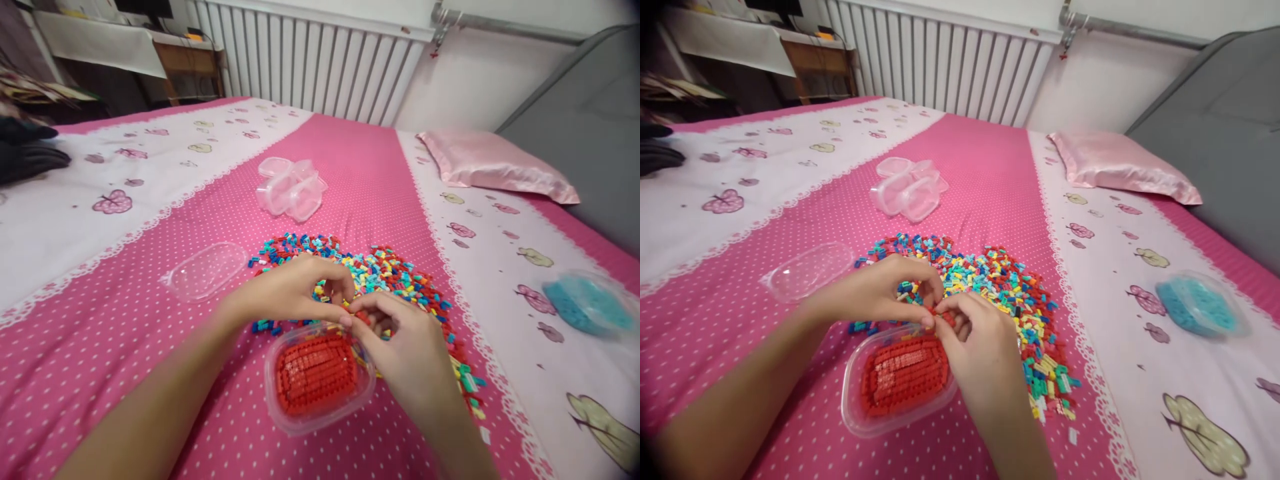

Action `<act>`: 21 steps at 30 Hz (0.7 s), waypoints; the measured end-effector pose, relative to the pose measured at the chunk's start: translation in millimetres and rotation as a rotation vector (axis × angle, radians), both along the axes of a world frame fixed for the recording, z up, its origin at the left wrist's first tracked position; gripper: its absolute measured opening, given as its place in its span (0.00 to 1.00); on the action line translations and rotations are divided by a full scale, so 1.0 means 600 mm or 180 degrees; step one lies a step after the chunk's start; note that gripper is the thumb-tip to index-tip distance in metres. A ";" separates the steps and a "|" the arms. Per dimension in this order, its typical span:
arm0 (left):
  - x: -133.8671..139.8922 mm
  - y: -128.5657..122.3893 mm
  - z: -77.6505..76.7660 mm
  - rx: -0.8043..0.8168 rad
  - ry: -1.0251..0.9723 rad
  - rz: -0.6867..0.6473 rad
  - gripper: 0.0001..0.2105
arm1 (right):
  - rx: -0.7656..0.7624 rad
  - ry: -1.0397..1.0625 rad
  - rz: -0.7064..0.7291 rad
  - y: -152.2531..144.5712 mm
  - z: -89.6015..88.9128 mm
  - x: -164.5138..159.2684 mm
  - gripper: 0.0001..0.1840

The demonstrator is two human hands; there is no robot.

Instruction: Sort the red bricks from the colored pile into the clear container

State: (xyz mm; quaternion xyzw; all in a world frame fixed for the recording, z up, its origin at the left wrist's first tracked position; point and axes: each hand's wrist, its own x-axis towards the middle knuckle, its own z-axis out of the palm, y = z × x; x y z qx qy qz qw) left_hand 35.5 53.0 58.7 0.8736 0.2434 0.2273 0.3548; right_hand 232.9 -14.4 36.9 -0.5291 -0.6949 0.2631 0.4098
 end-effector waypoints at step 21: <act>-0.033 0.010 -0.006 -0.1625 -0.0049 -0.0473 0.13 | 0.1126 -0.0687 0.0571 -0.025 -0.007 -0.034 0.11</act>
